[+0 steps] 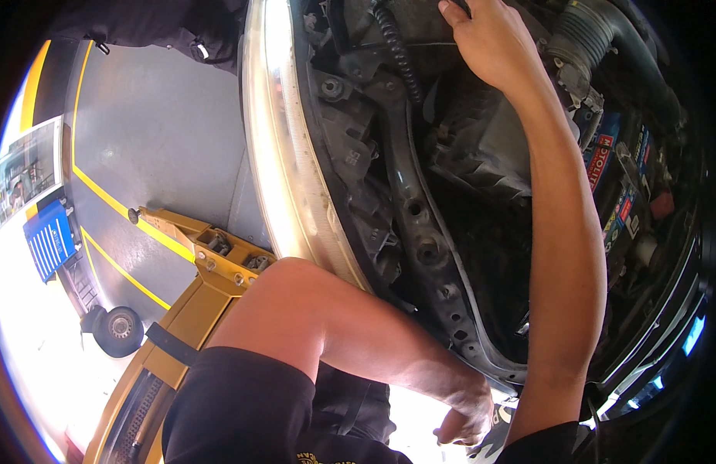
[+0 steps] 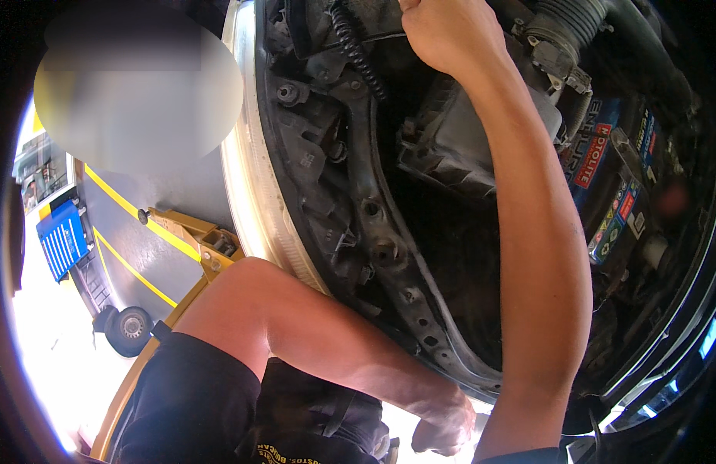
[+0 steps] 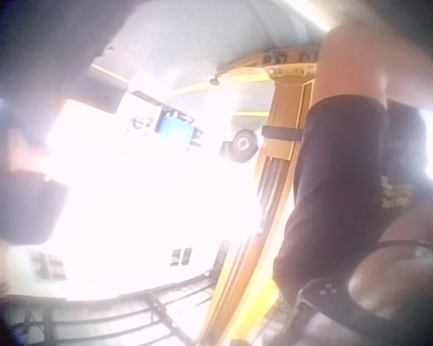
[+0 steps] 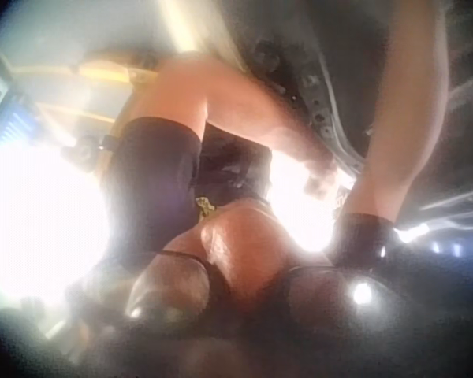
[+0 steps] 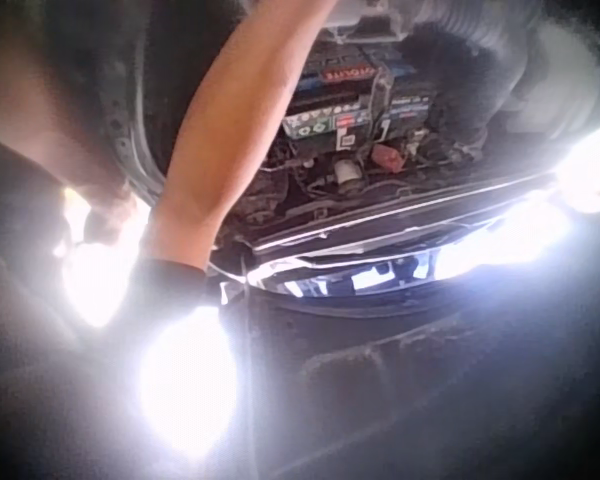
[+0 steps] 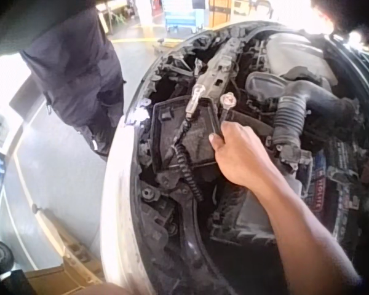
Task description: The person uses a light-up circuit tester and their hands to check fuses inside an engine-bay fuse box. They remove the cover, probe individual fuses with the tester, remove a fuse for closer inspection, and then replace the fuse and the cover.
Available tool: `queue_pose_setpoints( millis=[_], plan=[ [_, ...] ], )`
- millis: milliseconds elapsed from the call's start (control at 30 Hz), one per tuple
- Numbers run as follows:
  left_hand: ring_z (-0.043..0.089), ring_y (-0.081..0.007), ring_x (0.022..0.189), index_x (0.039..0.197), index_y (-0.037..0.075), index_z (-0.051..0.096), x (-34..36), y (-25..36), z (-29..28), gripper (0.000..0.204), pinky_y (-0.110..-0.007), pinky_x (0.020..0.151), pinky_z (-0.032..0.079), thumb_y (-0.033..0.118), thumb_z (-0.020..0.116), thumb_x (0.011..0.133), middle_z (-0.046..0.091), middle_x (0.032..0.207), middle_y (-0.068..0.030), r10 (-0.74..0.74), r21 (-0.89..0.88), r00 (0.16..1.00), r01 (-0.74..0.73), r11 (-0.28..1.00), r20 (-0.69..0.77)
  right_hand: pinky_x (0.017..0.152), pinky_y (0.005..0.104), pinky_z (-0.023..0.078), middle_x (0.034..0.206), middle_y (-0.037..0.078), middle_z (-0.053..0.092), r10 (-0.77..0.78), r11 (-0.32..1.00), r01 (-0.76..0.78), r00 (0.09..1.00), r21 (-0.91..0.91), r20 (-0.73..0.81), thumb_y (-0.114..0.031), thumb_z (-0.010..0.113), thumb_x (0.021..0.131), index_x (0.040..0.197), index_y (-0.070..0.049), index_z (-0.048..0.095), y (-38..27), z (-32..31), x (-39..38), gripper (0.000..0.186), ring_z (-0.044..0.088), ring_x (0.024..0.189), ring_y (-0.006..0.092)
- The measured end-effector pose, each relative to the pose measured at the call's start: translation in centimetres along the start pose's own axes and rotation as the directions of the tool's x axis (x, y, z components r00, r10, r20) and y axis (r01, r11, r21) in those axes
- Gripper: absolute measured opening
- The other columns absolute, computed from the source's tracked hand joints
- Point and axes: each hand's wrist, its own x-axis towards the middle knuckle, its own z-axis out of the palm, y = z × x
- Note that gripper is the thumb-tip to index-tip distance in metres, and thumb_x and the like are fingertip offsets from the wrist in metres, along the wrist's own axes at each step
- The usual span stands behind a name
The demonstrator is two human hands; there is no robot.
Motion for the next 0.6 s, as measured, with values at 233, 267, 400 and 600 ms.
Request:
queue_pose_setpoints(
  millis=[233, 267, 400, 600],
  plan=[
    [0.07, -0.0321, 0.08, 0.09, 0.009, 0.083, 0.0, 0.4, 0.0, 0.029, -0.047, 0.074, 0.052, 0.033, 0.074, 0.076, 0.077, 0.087, -0.0127, -0.053, 0.031, 0.999, 0.053, 0.998, -0.009, 0.089, 0.0571, 0.05, 0.097, 0.035, 0.068, -0.037, 0.999, 0.035, 0.998, -0.031, -0.043, -0.025, 0.058, 0.102, 0.092, 0.009, 0.065, 1.2, 0.8, 0.8, 0.036, 0.065, 0.1, 0.0523],
    [0.07, -0.0318, 0.081, 0.09, 0.009, 0.083, 0.0, 0.3, 0.1, 0.028, -0.047, 0.074, 0.052, 0.033, 0.074, 0.077, 0.078, 0.088, -0.0124, -0.062, 0.017, 0.998, 0.062, 0.998, -0.005, 0.089, 0.057, 0.05, 0.097, 0.035, 0.068, -0.034, 0.999, 0.033, 0.998, -0.029, -0.045, -0.025, 0.058, 0.102, 0.092, 0.009, 0.065, 1.2, 0.9, 0.8, 0.036, 0.065, 0.1, 0.0522],
    [0.07, -0.031, 0.083, 0.092, 0.01, 0.083, -0.1, 0.5, 0.0, 0.028, -0.047, 0.075, 0.052, 0.032, 0.074, 0.078, 0.078, 0.09, -0.0113, -0.09, 0.033, 0.996, 0.089, 0.995, 0.013, 0.091, 0.0568, 0.05, 0.1, 0.035, 0.068, -0.019, 1.0, 0.019, 0.999, -0.005, -0.028, -0.025, 0.058, 0.102, 0.094, 0.009, 0.065, 0.3, 0.1, 0.2, 0.036, 0.065, 0.102, 0.0518],
    [0.071, -0.0363, 0.082, 0.09, 0.003, 0.081, -0.7, 0.9, -0.5, 0.032, -0.05, 0.075, 0.055, 0.026, 0.064, 0.075, 0.076, 0.088, -0.0177, -0.058, 0.036, 0.998, 0.058, 0.998, 0.011, 0.092, 0.0565, 0.049, 0.101, 0.036, 0.067, -0.033, 0.999, 0.031, 0.996, -0.024, -0.084, -0.026, 0.059, 0.102, 0.095, 0.01, 0.065, 1.4, 1.1, 1.1, 0.037, 0.064, 0.104, 0.0516]
  ],
)
